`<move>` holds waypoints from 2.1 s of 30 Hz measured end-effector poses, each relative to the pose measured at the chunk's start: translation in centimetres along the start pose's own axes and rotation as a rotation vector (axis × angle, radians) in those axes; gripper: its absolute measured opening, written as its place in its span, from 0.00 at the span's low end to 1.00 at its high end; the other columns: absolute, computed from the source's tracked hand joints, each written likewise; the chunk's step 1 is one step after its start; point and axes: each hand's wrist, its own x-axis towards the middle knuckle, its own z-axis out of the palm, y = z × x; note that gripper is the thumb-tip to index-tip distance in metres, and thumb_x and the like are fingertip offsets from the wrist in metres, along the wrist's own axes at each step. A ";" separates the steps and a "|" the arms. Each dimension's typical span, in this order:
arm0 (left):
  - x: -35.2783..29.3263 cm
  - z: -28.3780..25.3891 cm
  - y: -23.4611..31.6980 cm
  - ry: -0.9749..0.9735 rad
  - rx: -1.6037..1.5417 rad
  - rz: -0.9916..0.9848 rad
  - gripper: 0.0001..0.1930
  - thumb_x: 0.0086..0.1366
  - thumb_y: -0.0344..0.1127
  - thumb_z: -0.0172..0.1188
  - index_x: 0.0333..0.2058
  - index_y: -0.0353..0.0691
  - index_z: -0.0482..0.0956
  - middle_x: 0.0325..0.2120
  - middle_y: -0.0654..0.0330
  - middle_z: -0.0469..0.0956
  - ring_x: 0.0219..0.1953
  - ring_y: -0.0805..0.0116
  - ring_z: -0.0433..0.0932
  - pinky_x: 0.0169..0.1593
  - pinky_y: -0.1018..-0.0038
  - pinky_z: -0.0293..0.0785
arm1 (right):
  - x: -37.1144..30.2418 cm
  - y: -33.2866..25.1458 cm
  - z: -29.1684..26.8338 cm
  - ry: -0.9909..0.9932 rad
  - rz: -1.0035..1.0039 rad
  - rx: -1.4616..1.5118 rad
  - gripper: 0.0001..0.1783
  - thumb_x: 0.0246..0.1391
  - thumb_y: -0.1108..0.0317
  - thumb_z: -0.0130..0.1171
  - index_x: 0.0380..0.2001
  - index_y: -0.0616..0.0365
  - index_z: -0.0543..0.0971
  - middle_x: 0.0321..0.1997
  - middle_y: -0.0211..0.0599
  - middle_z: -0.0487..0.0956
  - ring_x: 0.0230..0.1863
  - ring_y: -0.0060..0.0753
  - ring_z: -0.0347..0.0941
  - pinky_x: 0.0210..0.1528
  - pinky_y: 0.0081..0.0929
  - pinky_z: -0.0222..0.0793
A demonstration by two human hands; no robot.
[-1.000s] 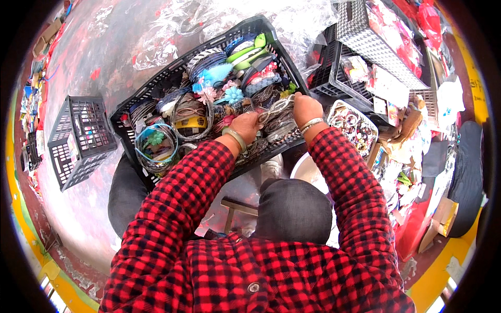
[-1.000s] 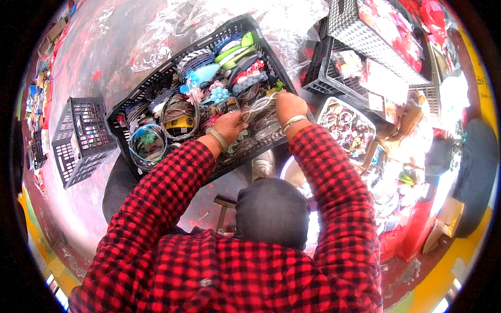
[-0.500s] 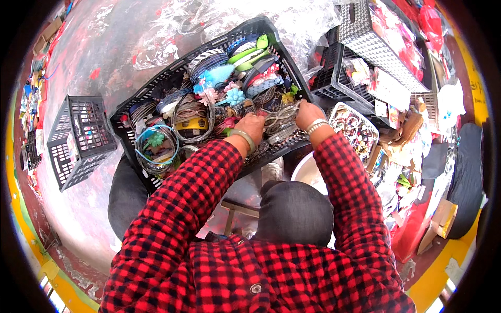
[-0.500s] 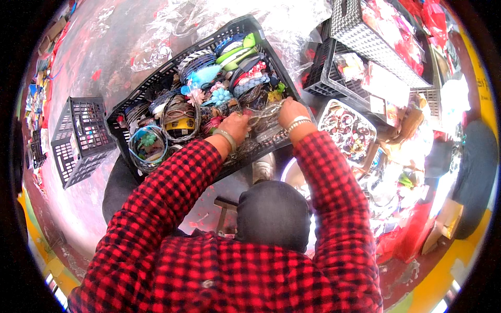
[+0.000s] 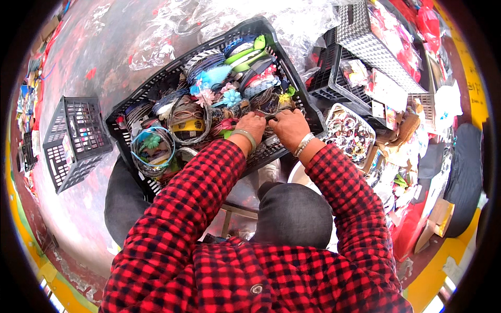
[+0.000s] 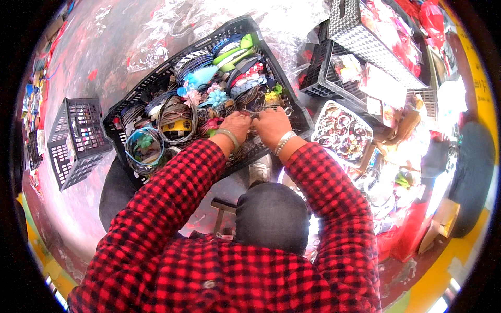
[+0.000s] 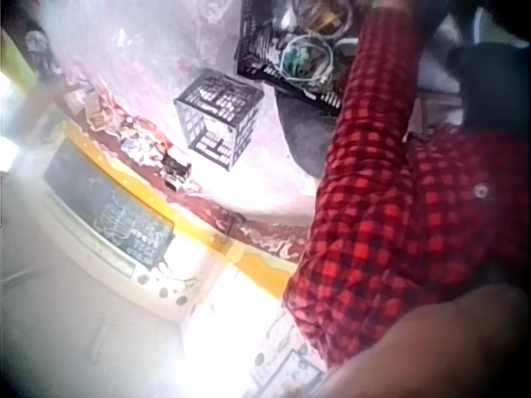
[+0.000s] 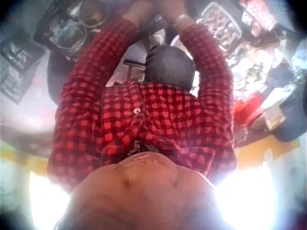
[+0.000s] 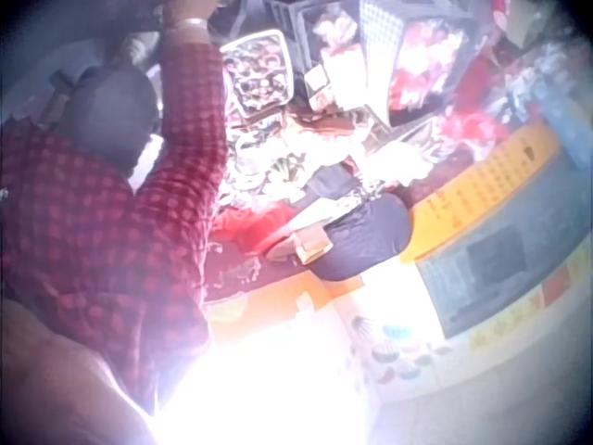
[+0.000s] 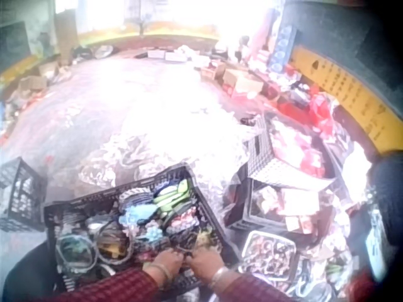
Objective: The person sits on the floor and sorts through a black plastic basket filled with hair accessories, including hair ties, clips, and scrunchies. They pick up and examine various items, moving them around within the basket and occasionally placing them into a purple bowl.
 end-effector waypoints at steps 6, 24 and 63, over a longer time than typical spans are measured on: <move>-0.7 -0.9 0.0 0.053 -0.223 -0.091 0.11 0.50 0.28 0.48 0.34 0.35 0.71 0.32 0.50 0.75 0.40 0.52 0.71 0.46 0.65 0.66 | -0.4 0.4 -0.1 0.123 -0.157 0.068 0.18 0.44 0.68 0.49 0.43 0.48 0.72 0.28 0.30 0.70 0.34 0.32 0.68 0.36 0.30 0.63; -9.8 -5.0 -2.4 0.400 -0.466 0.013 0.10 0.52 0.26 0.53 0.36 0.37 0.72 0.35 0.52 0.74 0.41 0.53 0.70 0.47 0.66 0.65 | 1.3 0.4 -0.3 -0.177 -0.219 0.000 0.11 0.45 0.70 0.49 0.35 0.55 0.73 0.34 0.37 0.74 0.42 0.38 0.68 0.40 0.32 0.69; -19.3 -11.4 -7.9 0.375 -0.089 -0.185 0.24 0.36 0.41 0.68 0.32 0.36 0.74 0.35 0.53 0.75 0.42 0.55 0.72 0.48 0.67 0.67 | -0.3 -0.4 5.4 -0.086 0.083 -0.064 0.18 0.45 0.75 0.44 0.43 0.64 0.69 0.56 0.56 0.60 0.57 0.53 0.58 0.56 0.35 0.58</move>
